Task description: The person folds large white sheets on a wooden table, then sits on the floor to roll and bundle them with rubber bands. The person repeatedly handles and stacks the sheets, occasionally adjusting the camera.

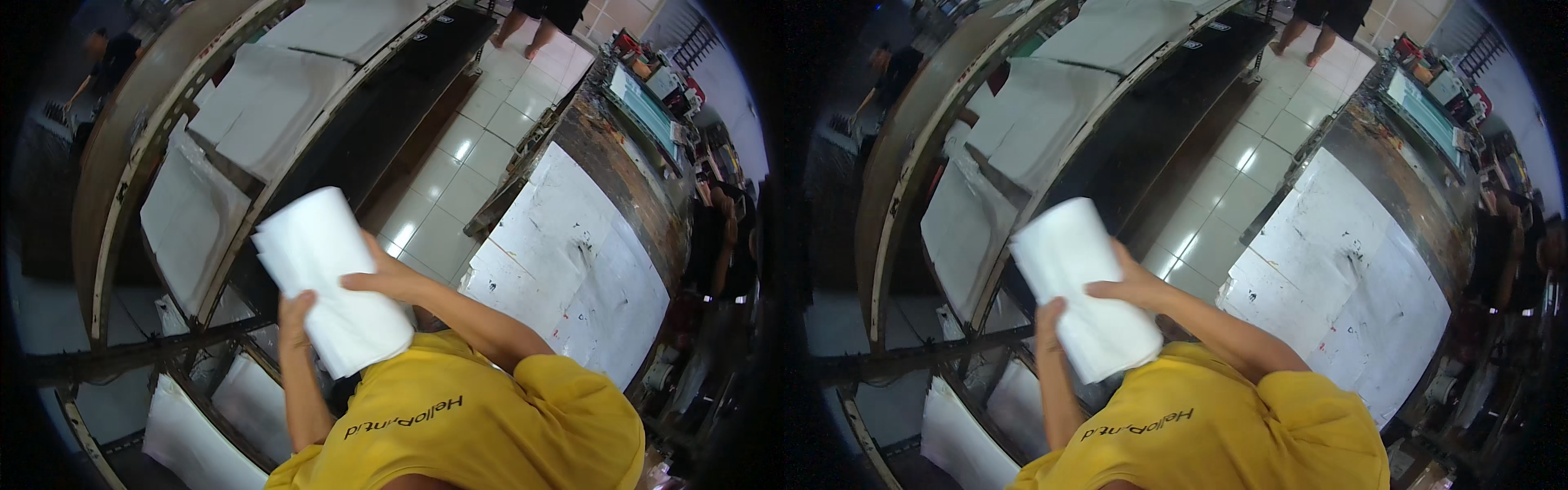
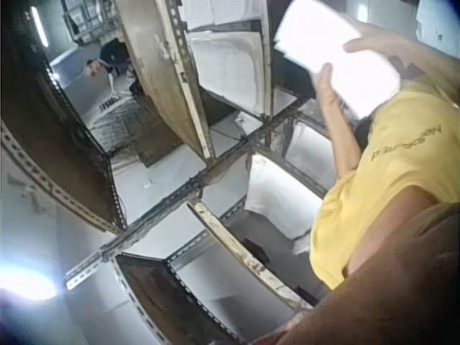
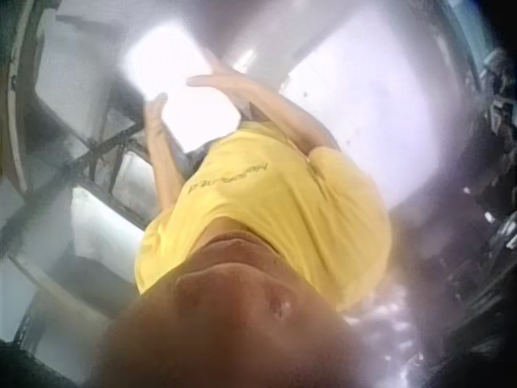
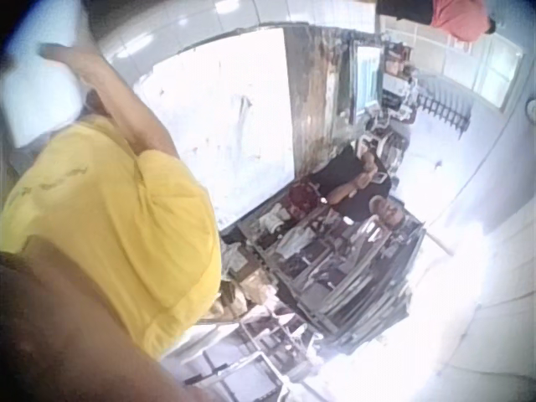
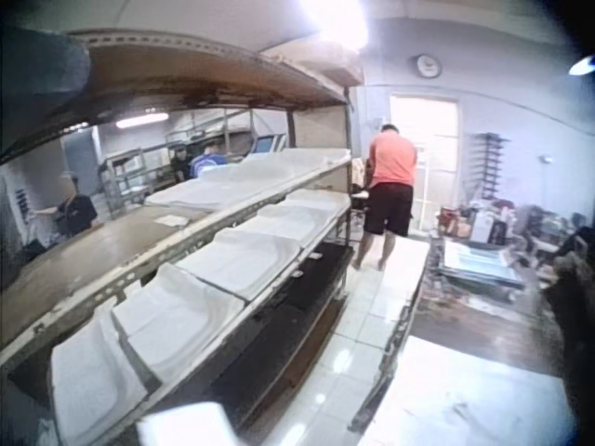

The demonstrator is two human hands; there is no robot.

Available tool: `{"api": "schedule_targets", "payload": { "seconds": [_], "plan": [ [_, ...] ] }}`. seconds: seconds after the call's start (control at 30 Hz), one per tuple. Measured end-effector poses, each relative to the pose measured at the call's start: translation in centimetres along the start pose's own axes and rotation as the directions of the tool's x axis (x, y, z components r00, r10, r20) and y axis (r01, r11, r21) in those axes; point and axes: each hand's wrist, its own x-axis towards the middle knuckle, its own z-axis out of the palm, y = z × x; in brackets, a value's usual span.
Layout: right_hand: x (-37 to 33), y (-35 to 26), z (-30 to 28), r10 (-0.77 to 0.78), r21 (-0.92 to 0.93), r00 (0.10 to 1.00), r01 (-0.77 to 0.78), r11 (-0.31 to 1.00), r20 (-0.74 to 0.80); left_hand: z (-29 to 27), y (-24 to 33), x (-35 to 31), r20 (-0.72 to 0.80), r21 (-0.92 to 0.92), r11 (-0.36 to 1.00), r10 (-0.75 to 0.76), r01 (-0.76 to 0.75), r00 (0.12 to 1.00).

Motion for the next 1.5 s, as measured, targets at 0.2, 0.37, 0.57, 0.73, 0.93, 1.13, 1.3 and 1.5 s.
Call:
{"api": "schedule_targets", "payload": {
  "seconds": [0.2, 0.37, 0.57, 0.73, 0.93, 1.13, 1.3, 1.5],
  "plan": [
    [-8.2, 8.3, -3.7, 0.226, 0.132, 0.953, -0.202, 0.970, -0.203, 1.7, -10.5, 0.6, 0.363, -0.052, 0.957, -0.250, 0.287, 0.898],
    [-12.2, 14.8, -4.7, 0.402, 0.152, 0.890, -0.376, 0.914, -0.214, 0.6, -18.1, -1.6, 0.391, -0.066, 0.933, -0.302, 0.354, 0.869],
    [-14.3, 21.6, -6.2, 0.576, 0.056, 0.795, -0.577, 0.815, -0.193, -0.6, -25.5, -3.9, 0.272, -0.104, 0.915, -0.352, 0.391, 0.896],
    [-14.5, 28.3, -9.7, 0.641, -0.112, 0.747, -0.662, 0.741, -0.178, -0.6, -37.2, -4.4, 0.074, -0.077, 0.956, -0.278, 0.284, 0.958],
    [-12.8, 35.7, -15.3, 0.684, -0.182, 0.722, -0.690, 0.701, -0.107, 2.4, -44.5, -2.8, -0.045, -0.064, 0.984, -0.172, 0.169, 0.984],
    [-9.9, 43.9, -22.3, 0.524, -0.221, 0.836, -0.549, 0.806, -0.164, 3.7, -55.8, 5.7, -0.049, 0.168, 0.975, 0.153, -0.143, 0.987],
    [-7.1, 49.2, -30.6, 0.398, -0.351, 0.913, -0.404, 0.845, -0.093, 4.8, -64.0, 13.9, 0.051, 0.347, 0.821, 0.466, -0.453, 0.883],
    [-7.0, 57.3, -37.8, 0.291, -0.497, 0.953, -0.215, 0.841, 0.082, 4.6, -78.0, 22.8, 0.142, 0.243, 0.746, 0.606, -0.621, 0.783]
  ]
}}
